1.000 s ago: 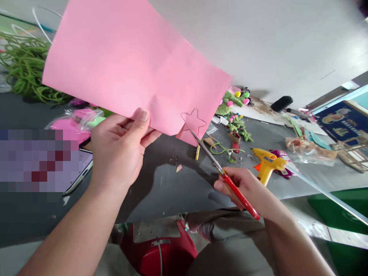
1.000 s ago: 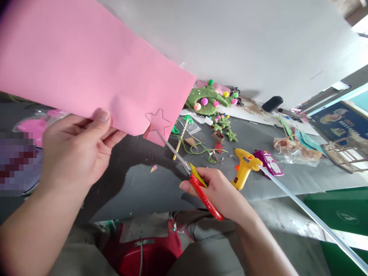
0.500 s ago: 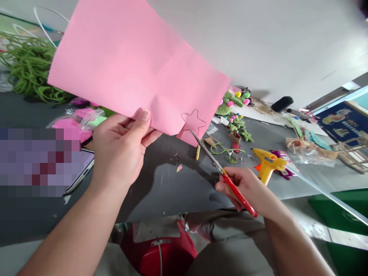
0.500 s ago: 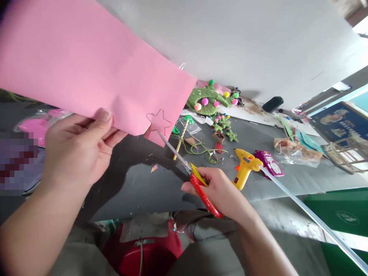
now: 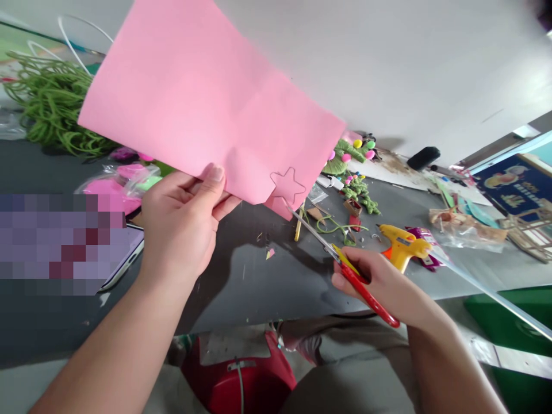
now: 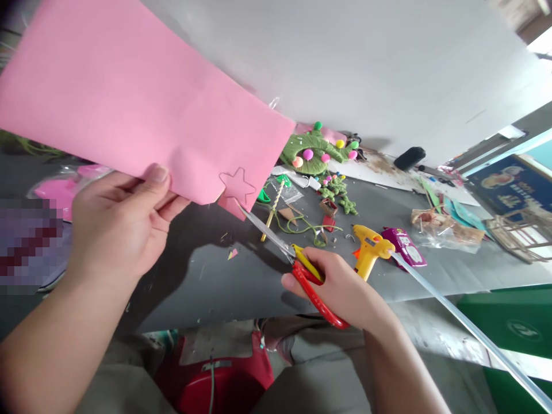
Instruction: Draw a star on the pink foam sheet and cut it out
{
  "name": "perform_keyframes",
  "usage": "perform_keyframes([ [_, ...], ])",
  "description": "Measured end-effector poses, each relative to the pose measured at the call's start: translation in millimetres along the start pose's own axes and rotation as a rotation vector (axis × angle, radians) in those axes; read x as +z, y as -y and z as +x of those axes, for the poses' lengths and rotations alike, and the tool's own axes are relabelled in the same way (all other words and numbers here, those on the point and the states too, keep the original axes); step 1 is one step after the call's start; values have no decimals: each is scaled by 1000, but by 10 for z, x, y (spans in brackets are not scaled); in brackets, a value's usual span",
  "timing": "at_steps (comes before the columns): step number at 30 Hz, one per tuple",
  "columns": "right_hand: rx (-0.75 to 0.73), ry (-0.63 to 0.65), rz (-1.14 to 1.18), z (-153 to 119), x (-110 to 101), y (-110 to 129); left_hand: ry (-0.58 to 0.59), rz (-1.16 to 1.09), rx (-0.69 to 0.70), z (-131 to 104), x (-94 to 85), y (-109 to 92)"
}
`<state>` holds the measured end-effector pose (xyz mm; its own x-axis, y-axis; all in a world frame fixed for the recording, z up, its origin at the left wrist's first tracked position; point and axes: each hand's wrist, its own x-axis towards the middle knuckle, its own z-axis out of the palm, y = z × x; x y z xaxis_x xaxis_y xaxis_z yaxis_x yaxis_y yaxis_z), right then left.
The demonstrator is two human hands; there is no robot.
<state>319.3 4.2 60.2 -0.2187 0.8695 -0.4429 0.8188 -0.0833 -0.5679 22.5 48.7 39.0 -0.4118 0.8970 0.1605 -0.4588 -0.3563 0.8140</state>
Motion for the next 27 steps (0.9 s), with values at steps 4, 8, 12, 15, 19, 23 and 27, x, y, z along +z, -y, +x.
perform_keyframes([
  [4, 36, -98, -53, 23, -14, -9, -54, -16, 36, 20, -6, -25],
  [8, -41, -168, -163, 114, 59, 91, -64, -47, 36, 38, -10, -40],
  [12, -159, -246, -166, 189, 201, 288, -45, -76, -42, -27, 48, -35],
  [15, -309, -324, -102, 216, 255, 440, -38, -95, -126, -134, 135, -11],
  [19, -451, -341, 318, 262, 234, 584, -52, -86, -214, -259, 226, 74],
  [23, -422, -157, 776, 358, 285, 661, -86, -70, -248, -303, 255, 183],
  [27, -386, -331, 867, 485, 404, 673, -81, -79, -268, -320, 251, 226],
])
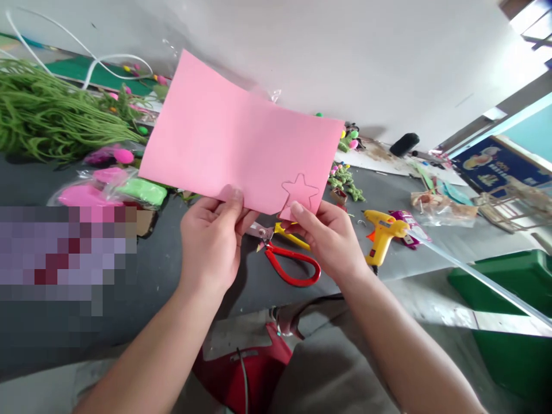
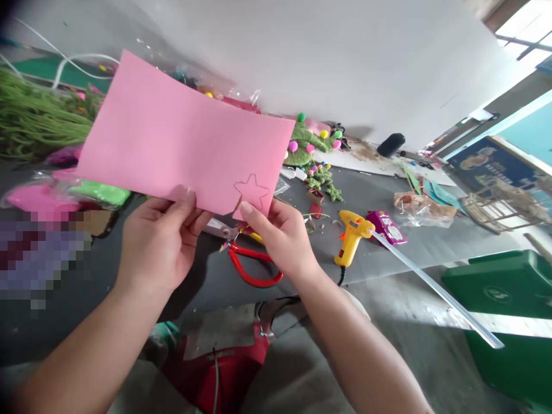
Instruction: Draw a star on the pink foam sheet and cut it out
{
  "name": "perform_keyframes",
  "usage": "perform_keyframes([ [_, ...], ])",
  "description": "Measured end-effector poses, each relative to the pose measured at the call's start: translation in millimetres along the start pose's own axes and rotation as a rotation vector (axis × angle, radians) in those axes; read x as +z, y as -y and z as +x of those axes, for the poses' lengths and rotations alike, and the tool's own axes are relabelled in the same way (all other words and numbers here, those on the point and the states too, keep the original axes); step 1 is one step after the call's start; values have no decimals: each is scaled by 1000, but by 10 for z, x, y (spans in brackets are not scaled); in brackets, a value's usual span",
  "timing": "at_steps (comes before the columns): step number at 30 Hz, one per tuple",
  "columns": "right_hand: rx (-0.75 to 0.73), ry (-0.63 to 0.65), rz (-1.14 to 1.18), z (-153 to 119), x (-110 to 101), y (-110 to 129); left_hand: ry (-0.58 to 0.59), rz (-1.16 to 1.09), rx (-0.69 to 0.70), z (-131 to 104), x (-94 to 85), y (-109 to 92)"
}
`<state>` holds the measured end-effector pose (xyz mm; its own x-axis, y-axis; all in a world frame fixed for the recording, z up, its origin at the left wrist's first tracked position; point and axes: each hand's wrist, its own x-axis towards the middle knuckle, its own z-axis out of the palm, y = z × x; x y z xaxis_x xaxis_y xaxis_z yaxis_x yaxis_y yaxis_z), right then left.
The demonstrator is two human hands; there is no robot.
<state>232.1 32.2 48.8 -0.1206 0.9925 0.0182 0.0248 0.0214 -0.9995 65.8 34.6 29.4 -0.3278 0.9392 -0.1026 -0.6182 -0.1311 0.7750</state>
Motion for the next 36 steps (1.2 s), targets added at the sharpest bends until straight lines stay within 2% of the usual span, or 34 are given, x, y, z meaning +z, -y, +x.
perform_keyframes([
  [5, -32, -38, 6, 69, 28, -87, 71, -11, -86, -45, -26, -61],
  [9, -43, 13, -7, 61, 69, -75, 187, 11, -136, -87, -26, -87],
  [12, -40, 37, -79, 23, 101, -51, 221, 26, -137, -106, -12, -58],
  [16, -44, 39, -160, -26, 116, -31, 196, 51, -161, -116, 9, -14],
  [21, -106, 39, -227, -70, 164, -36, 155, 51, -88, -114, 7, 16],
  [25, -159, 46, -196, -92, 216, -72, 152, 82, -45, -122, -1, 11],
  [36, -60, 40, -65, -117, 220, -116, 158, 101, 2, -153, 3, 10],
])
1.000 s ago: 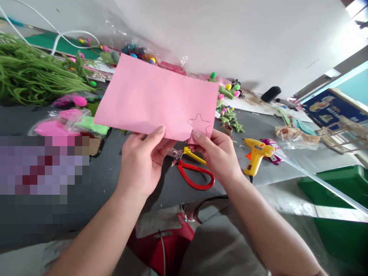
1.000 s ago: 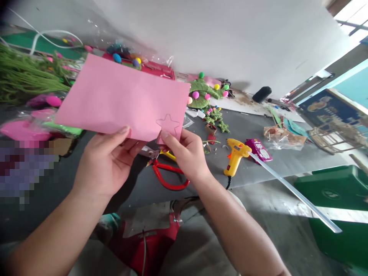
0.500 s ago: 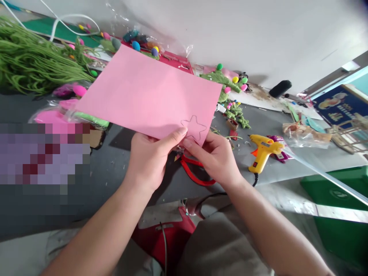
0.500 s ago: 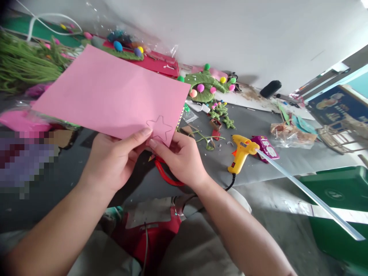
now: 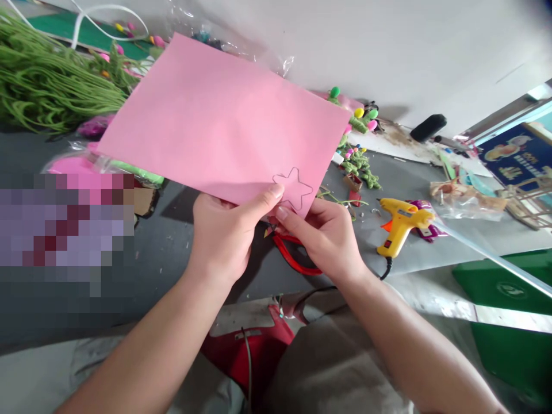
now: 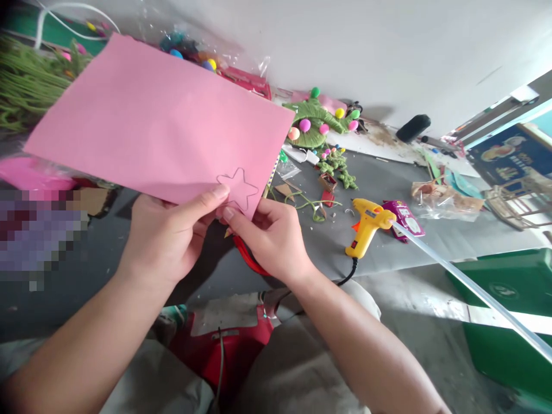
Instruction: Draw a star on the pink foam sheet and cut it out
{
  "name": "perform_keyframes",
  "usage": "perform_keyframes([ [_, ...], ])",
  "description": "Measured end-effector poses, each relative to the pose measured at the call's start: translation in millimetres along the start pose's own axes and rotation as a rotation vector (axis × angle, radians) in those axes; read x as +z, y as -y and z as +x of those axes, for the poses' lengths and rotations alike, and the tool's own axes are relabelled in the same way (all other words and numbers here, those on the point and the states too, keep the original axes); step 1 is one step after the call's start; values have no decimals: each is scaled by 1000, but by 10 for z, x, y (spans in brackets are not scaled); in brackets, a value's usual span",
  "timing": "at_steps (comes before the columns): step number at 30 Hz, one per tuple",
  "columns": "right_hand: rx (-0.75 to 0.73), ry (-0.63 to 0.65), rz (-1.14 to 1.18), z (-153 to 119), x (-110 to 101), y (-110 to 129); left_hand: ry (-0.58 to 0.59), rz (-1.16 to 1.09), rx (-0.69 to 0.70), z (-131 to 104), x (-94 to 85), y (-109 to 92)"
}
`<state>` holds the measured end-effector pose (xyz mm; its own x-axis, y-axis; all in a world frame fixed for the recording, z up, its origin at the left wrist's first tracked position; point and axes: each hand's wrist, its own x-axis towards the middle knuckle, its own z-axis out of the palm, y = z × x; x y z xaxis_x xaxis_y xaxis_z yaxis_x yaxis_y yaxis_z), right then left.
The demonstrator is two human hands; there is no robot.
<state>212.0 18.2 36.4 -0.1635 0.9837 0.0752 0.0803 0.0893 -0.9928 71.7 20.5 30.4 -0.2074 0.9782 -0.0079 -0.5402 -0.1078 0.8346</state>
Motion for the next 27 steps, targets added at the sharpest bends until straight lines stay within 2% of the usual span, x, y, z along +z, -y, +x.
perform_keyframes([
  [4, 3, -4, 8, -8, 4, -17, 5, -18, -16, 7, -4, -1],
  [11, -76, -19, -81, -17, -5, 13, 39, -116, -106, 40, -2, -31],
  [17, -130, 85, -147, -65, 58, -4, 30, -77, -116, 45, -14, -41],
  [22, -22, 135, -190, 9, -123, 70, 22, -90, -70, 65, -15, -37],
  [24, -36, 74, -299, 95, -260, 65, 26, -94, -43, 70, -16, -31],
  [27, -159, -209, -411, 257, -461, -19, 33, -84, -33, 65, -17, -21],
])
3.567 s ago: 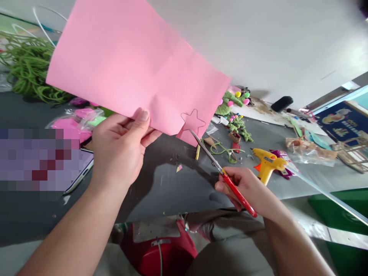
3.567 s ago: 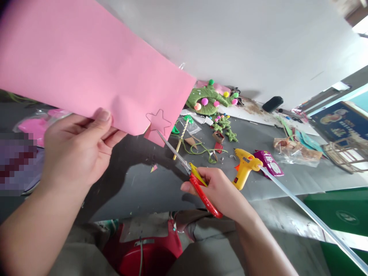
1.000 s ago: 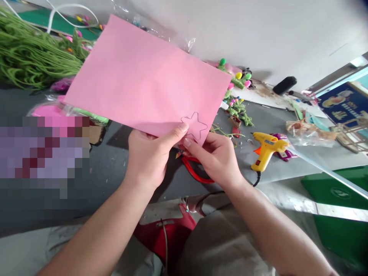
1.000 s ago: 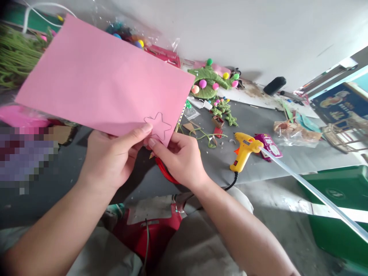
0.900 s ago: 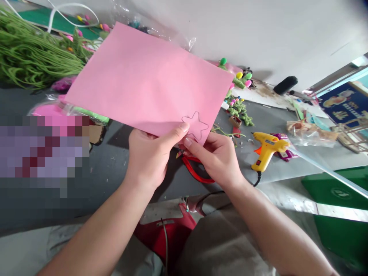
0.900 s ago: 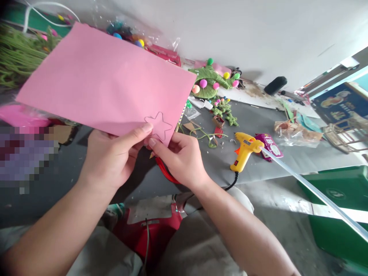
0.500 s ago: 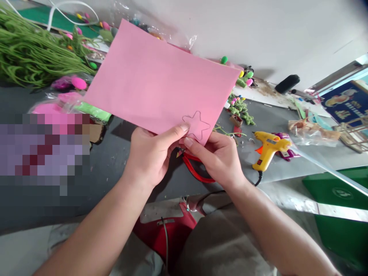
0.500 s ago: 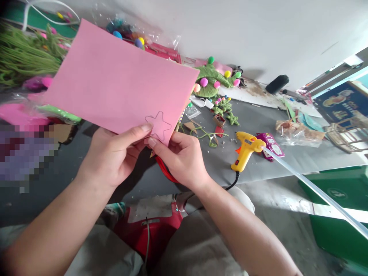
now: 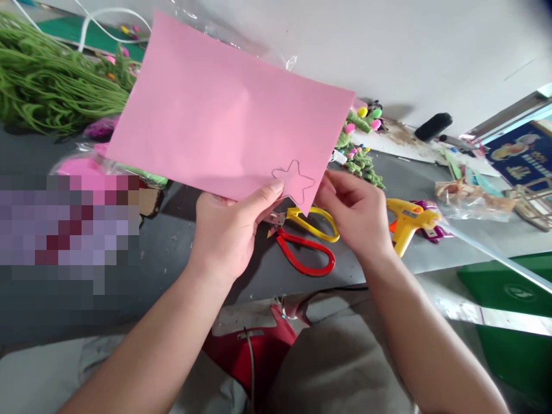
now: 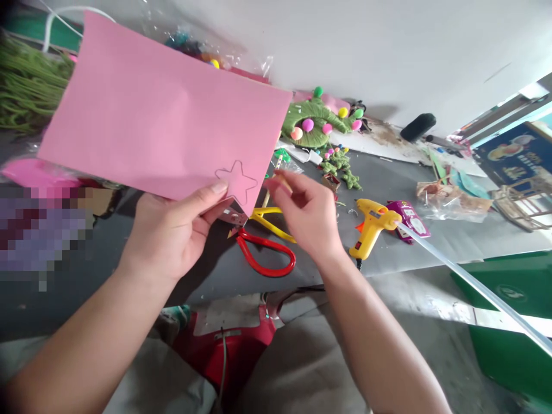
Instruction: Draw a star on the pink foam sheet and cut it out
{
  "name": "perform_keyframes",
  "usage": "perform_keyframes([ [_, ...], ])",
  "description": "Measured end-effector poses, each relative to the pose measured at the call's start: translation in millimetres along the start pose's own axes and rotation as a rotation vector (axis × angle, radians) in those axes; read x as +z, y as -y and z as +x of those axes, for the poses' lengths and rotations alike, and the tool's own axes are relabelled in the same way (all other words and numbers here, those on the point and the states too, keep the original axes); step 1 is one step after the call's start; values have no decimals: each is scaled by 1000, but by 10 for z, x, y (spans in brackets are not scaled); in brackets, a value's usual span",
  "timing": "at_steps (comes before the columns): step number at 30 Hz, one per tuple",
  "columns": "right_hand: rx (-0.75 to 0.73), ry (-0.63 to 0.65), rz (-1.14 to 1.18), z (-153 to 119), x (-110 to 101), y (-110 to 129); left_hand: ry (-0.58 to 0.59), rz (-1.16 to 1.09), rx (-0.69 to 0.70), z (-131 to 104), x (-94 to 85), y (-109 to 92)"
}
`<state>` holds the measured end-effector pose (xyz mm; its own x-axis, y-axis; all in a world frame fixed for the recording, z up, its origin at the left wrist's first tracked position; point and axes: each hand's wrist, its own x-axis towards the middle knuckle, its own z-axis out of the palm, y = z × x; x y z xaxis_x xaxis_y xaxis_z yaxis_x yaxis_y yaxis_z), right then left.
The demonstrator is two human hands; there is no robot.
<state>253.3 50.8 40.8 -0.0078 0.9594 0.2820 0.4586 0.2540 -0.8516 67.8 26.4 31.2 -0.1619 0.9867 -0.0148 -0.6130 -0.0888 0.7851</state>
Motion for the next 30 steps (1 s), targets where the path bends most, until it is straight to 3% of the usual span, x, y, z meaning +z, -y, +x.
perform_keyframes([
  [3, -45, -138, 16, 109, -50, -120, 2, 24, 7, -13, -4, 11],
  [8, -76, -104, -68, 33, -63, 32, -28, 29, 57, -24, -8, 26],
  [10, -107, -13, -98, -37, -91, 105, -42, 49, 79, -21, -9, 15],
  [12, -118, 159, -181, -99, -146, 135, -71, 87, 98, -10, -12, -10],
  [16, -97, 478, -570, -203, -260, 166, -146, 109, 119, 26, -34, -67],
  [21, -60, 618, -846, -303, -191, 322, -131, 146, 170, 22, -55, -81],
  [25, 55, 591, -872, -353, -120, 404, -145, 214, 253, 4, -73, -175],
  [30, 146, 368, -762, -366, -272, 268, -193, 222, 404, 75, -189, -385],
])
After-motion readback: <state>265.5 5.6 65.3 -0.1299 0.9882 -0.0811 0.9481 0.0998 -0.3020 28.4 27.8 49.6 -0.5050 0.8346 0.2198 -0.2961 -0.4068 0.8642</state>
